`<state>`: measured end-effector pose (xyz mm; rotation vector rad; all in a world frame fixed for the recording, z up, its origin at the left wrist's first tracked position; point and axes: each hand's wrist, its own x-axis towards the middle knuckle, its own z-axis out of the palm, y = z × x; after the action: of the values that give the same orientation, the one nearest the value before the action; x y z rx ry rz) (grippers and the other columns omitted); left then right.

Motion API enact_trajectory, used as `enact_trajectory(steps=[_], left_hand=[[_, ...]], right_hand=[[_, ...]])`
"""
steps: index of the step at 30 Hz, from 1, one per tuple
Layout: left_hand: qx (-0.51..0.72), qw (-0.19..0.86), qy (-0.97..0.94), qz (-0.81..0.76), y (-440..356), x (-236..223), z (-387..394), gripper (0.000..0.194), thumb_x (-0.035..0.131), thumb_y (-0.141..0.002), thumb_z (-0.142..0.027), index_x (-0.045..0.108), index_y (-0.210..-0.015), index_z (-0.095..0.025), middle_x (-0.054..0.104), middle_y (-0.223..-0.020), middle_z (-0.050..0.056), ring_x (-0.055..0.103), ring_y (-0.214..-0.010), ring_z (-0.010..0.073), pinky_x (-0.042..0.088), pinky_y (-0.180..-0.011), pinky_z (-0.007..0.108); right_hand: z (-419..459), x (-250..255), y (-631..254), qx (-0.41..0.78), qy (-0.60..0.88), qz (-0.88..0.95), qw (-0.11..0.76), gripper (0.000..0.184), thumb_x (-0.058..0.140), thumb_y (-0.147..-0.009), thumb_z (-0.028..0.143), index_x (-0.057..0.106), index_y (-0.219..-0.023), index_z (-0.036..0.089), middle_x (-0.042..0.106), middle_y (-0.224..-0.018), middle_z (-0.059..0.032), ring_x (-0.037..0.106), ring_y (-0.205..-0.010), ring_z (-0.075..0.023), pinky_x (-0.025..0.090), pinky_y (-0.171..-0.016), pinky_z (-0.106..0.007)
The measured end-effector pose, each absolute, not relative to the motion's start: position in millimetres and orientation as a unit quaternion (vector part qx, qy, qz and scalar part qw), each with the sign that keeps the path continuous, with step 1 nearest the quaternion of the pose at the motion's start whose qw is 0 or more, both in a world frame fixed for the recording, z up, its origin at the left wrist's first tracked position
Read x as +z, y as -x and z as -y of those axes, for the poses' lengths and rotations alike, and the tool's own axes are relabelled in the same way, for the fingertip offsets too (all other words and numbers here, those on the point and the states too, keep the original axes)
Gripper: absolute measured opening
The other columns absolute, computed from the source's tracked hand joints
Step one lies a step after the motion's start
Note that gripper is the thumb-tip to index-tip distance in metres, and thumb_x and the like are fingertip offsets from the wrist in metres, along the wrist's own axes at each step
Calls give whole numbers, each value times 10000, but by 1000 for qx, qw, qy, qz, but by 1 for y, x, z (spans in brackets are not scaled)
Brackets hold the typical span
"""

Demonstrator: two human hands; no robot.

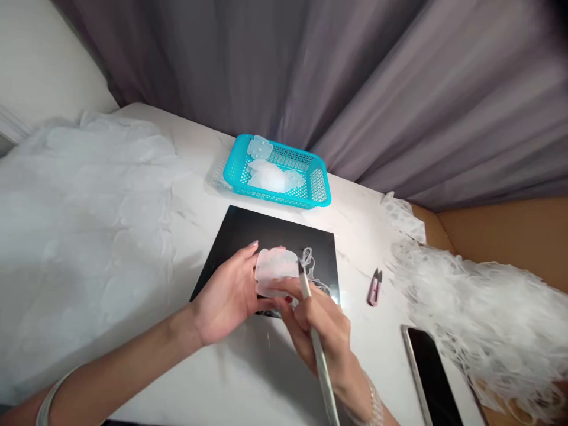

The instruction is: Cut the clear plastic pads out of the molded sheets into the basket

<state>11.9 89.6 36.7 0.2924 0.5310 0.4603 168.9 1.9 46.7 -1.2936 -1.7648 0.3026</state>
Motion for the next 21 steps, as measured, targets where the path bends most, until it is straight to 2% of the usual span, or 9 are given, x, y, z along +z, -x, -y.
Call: enact_trajectory(steps=[2, 6, 10, 12, 14, 16, 18, 19, 21], left_hand=[[227, 924, -149, -268, -13, 36, -91, 495, 477, -978, -500, 585, -1332, -172, 644, -1322, 142, 643, -1148, 266, 563, -859, 360], [241, 912, -148, -296, -14, 36, -87, 436, 475, -988, -439, 593, -1316, -177, 618, -1371, 129, 592, -1254, 286, 508, -1030, 464], [308, 844, -280, -339, -13, 34, -97, 397, 573, -951, -340, 569, -1330, -224, 554, -1457, 84, 517, -1346, 261, 480, -1079, 419], [385, 743, -411, -362, -15, 36, -122, 445, 569, -952, -371, 529, -1370, -225, 517, -1492, 86, 481, -1378, 253, 449, -1104, 390], [442, 574, -575, -380, -23, 41, -161, 483, 471, -989, -422, 476, -1422, -208, 481, -1520, 97, 436, -1411, 240, 390, -1145, 369], [376, 365, -760, -384, -39, 48, -205, 514, 285, -1035, -398, 381, -1503, -207, 401, -1576, 89, 351, -1464, 227, 294, -1196, 382], [320, 323, -815, -358, -57, 54, -243, 529, 370, -1015, -385, 358, -1529, -261, 364, -1601, 52, 268, -1502, 238, 234, -1217, 389], [286, 306, -838, -350, -66, 54, -259, 557, 478, -980, -391, 388, -1517, -270, 368, -1599, 60, 251, -1507, 263, 238, -1214, 402], [233, 271, -865, -352, -76, 52, -282, 544, 626, -915, -382, 508, -1432, -259, 435, -1551, 100, 325, -1469, 313, 303, -1181, 447]], right_hand=[[1, 47, -170, 128, 520, 703, 468, 358, 560, -884, 25, 344, -707, 250, 776, -981, -38, 731, -771, -187, 540, -607, -303], [15, 46, -190, 135, 640, 553, 516, 393, 585, -928, 162, 284, -692, 253, 781, -872, -64, 754, -798, -215, 500, -530, -246], [33, 34, -218, 185, 699, 471, 505, 381, 590, -944, 339, 303, -709, 256, 763, -894, -108, 754, -911, -242, 563, -652, -253], [39, 27, -225, 207, 711, 473, 478, 379, 587, -941, 392, 318, -712, 256, 746, -888, -111, 748, -946, -245, 574, -725, -266], [43, 21, -226, 223, 715, 475, 462, 391, 580, -939, 432, 317, -708, 258, 721, -830, -98, 741, -971, -252, 571, -759, -274], [46, 18, -221, 227, 710, 467, 475, 405, 573, -935, 466, 313, -702, 261, 682, -754, -77, 737, -976, -264, 569, -776, -285], [48, 16, -213, 219, 698, 456, 507, 417, 577, -926, 487, 322, -687, 260, 630, -693, -55, 738, -958, -268, 570, -778, -288], [49, 15, -208, 212, 689, 454, 524, 419, 585, -919, 495, 338, -678, 258, 609, -678, -46, 738, -945, -264, 572, -781, -285], [51, 12, -201, 195, 669, 454, 555, 408, 603, -904, 507, 395, -668, 247, 583, -664, -33, 737, -889, -240, 576, -788, -272]])
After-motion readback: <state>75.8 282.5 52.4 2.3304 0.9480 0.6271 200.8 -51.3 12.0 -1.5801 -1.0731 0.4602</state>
